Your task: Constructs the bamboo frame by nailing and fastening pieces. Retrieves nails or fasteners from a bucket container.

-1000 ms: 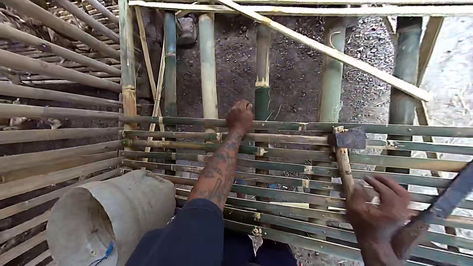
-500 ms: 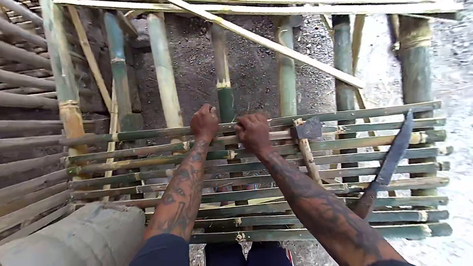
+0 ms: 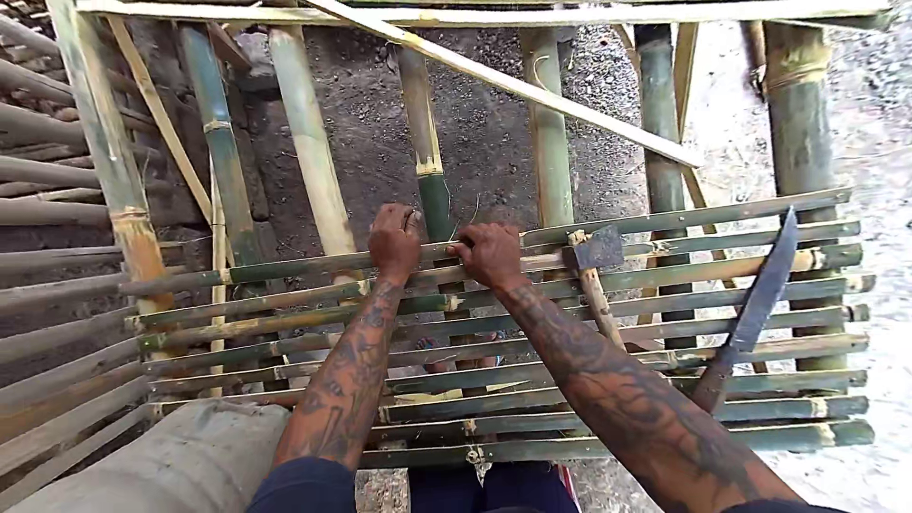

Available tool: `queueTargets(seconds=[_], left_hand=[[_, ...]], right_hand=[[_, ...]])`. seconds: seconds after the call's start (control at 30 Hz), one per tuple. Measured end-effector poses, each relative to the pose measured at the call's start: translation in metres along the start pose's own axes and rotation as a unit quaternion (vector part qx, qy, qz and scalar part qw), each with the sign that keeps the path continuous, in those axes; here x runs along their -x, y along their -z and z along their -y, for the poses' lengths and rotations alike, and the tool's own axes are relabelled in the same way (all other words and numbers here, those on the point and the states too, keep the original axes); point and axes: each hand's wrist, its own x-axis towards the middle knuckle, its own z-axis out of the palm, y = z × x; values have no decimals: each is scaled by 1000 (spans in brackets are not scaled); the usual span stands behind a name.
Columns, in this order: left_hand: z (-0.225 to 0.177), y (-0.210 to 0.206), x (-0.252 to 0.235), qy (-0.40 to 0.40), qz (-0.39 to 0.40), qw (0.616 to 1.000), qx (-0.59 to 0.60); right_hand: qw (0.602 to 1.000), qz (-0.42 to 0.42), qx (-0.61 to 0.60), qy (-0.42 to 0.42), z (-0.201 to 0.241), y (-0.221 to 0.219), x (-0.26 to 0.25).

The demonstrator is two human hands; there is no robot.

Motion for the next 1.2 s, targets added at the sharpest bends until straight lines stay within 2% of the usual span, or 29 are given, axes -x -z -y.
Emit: queueTargets(seconds=[0.07,0.17,0.27,0.33,0.5,0.77,0.97,1.03,1.13,1.2], left_hand=[[0,6,8,-56,-30,993,104],[-7,9,26,-126,-2,975,185],[-5,1,39,-154,36,970,182],[2,-8,40,-175,29,970,167],[7,-11,38,-154,28,972,175],[6,-8,40,-163,49,972,161],[8,-14,41,-193,35,970,142],[10,-14,41,-208,31,969,127],[12,-15,42,-219,37,967,124],[14,-17,41,-216,37,967,130]], right_hand=[[1000,19,-4,-7,1,2,-2],[1000,5,-13,0,-1,0,-2],[999,-30,-37,24,-3,-3,3],[997,-57,-38,45,-7,-7,4],[992,-99,-30,73,-15,-20,2],[991,-114,-20,70,-13,-21,4],[988,-130,-15,79,-14,-24,3],[983,-147,-50,96,-13,-23,4],[959,-196,-174,110,-25,6,30],[952,-247,-175,35,-45,38,73]])
